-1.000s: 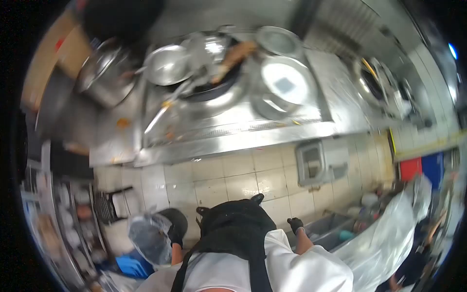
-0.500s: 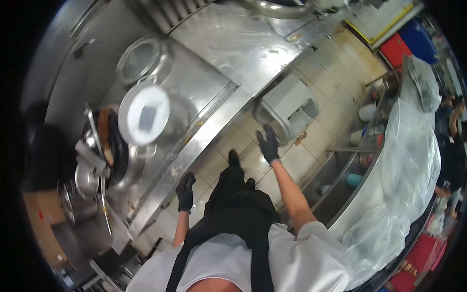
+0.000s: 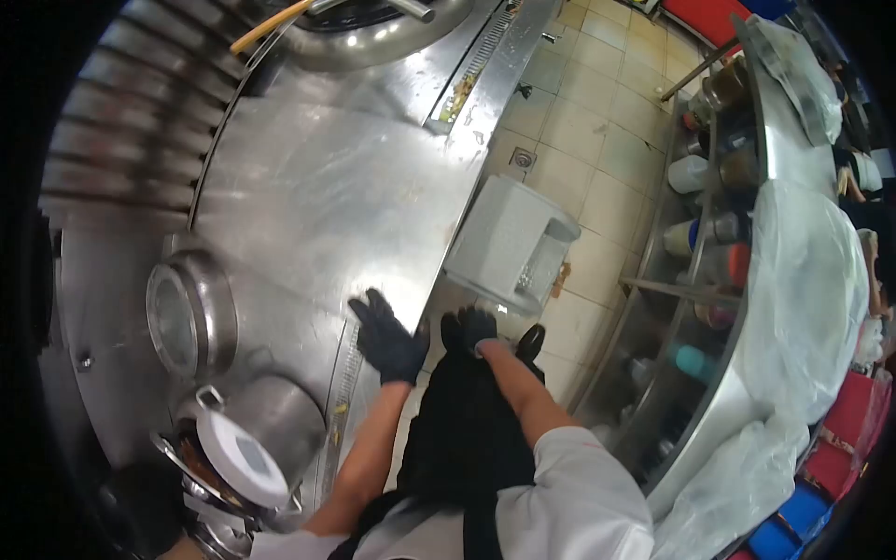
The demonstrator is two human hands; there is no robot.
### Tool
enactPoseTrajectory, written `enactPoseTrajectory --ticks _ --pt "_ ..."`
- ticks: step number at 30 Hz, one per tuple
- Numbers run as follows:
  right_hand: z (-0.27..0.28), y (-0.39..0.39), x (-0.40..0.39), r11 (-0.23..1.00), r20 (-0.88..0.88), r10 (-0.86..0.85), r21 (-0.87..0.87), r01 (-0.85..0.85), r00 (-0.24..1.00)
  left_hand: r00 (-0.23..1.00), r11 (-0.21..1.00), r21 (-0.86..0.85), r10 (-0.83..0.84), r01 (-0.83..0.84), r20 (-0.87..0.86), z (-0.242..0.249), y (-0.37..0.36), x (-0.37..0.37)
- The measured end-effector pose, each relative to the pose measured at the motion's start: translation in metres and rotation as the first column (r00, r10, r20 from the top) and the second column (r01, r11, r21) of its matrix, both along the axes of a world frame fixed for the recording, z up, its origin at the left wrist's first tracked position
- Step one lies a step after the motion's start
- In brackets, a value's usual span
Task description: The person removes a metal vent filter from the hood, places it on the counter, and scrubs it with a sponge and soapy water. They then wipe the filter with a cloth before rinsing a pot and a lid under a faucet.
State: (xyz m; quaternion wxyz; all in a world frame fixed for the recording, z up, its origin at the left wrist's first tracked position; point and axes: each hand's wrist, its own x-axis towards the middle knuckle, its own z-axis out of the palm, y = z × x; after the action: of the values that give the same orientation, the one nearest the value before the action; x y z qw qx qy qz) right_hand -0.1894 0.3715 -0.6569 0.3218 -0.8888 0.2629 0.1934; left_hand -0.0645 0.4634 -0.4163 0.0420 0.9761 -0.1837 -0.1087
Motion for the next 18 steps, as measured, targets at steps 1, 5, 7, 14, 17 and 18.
enactPoseTrajectory --ticks 1,5,7,14,17,18 --pt "-0.061 0.013 -0.007 0.935 0.028 -0.29 0.222 0.277 0.957 0.997 0.997 -0.067 -0.026 0.031 0.073 -0.001 -0.001 -0.003" --pt "-0.152 0.017 -0.001 0.437 0.09 -0.727 0.825 0.358 0.68 0.988 0.996 0.052 -0.075 0.068 0.137 -0.005 -0.017 -0.003" --pt "-0.176 0.0 0.02 0.43 0.136 -0.753 0.843 0.325 0.644 0.999 0.996 0.076 -0.042 0.04 0.031 -0.009 -0.018 0.001" --pt "-0.182 -0.128 0.023 -0.564 -0.564 -0.826 0.826 0.017 0.002 0.998 0.999 0.053 0.001 -0.005 0.068 -0.001 -0.03 0.0" --pt "-0.171 -0.229 0.048 -0.812 -0.834 -0.543 0.551 -0.195 -0.099 0.994 0.998 0.069 -0.013 0.005 0.109 -0.009 -0.023 -0.001" --pt "-0.161 -0.257 0.053 -0.809 -0.813 -0.567 0.58 -0.098 -0.131 0.988 0.997 0.069 -0.049 0.039 0.144 -0.014 -0.018 -0.003"
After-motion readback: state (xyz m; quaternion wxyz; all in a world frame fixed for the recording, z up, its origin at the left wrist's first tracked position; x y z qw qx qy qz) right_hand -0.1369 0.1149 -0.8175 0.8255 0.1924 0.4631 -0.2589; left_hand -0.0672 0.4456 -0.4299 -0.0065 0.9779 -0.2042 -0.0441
